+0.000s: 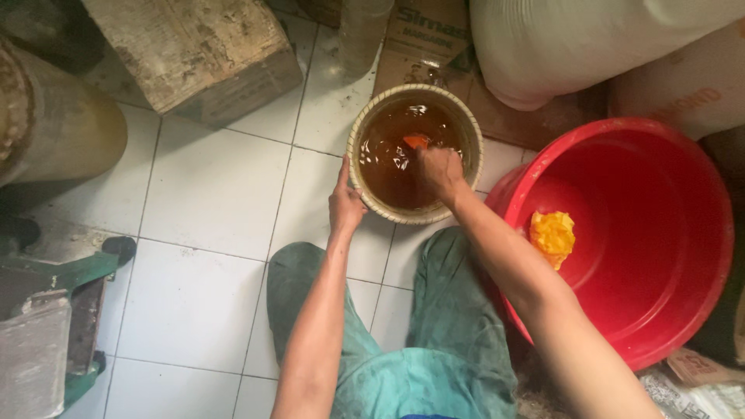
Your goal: The person sits on the floor and stirs a brown liquid in a woven basket with a red plastic spoon. They briefly reach toward a nearby machine, then continue stirring and add liquid from a clear bottle into the basket.
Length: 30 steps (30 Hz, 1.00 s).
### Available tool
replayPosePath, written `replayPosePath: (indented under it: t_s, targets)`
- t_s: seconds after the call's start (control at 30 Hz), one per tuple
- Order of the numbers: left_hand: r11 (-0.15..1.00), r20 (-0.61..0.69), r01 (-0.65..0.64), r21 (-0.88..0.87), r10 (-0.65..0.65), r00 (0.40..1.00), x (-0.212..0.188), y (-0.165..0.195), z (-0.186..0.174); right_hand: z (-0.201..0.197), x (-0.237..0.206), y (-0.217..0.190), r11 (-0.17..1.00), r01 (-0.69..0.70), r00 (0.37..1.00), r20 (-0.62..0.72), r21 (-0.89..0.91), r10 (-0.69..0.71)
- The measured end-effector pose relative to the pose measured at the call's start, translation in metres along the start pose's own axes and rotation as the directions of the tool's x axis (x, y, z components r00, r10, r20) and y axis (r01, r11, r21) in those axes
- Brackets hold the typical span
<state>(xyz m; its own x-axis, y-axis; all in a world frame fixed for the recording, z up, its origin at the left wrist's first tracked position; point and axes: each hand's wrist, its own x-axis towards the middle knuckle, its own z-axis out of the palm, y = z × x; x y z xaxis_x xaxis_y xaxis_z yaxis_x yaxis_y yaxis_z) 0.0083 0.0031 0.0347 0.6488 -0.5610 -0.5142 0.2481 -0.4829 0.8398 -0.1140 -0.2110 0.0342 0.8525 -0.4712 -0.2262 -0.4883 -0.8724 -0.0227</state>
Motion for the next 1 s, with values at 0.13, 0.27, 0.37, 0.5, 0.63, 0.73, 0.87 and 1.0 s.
replayPosePath:
  t_s: [0.13, 0.27, 0.37, 0.5, 0.63, 0.73, 0.87, 1.0]
  targets:
    - [1.000, -0.004, -0.007, -0.014, 0.006, 1.000, 0.001, 0.001, 0.000, -0.009, 0.010, -0.006, 0.996, 0.006, 1.000, -0.012, 0.090, -0.005]
    - [1.000, 0.001, 0.017, 0.002, -0.017, 1.000, 0.002, -0.001, 0.001, -0.002, 0.000, -0.012, 0.999, 0.012, 0.996, 0.090, 0.030, -0.015]
    - [1.000, 0.001, 0.007, 0.009, -0.007, 1.000, 0.003, -0.003, 0.001, 0.008, -0.026, -0.017, 0.998, 0.051, 0.995, 0.086, 0.040, -0.054]
    - [1.000, -0.009, -0.003, 0.010, 0.003, 1.000, 0.005, -0.004, 0.002, 0.018, -0.057, -0.019, 0.997, 0.026, 0.976, 0.213, 0.073, -0.041]
    - [0.999, 0.000, 0.028, 0.017, -0.028, 1.000, 0.006, -0.005, 0.003, 0.018, -0.082, -0.011, 0.994, 0.091, 0.982, 0.158, 0.064, -0.100]
    - [0.999, -0.005, -0.014, -0.033, 0.014, 1.000, 0.005, -0.005, 0.004, 0.014, -0.096, -0.007, 0.992, 0.071, 0.981, 0.173, 0.103, -0.088]
    - [0.999, -0.005, -0.003, 0.039, 0.003, 1.000, 0.005, -0.003, 0.002, 0.011, -0.094, -0.002, 0.993, 0.050, 0.988, 0.138, 0.110, -0.065]
    - [1.000, -0.006, 0.007, 0.024, -0.007, 1.000, 0.002, -0.002, 0.002, 0.015, -0.062, 0.006, 1.000, 0.012, 0.982, 0.190, -0.008, -0.010]
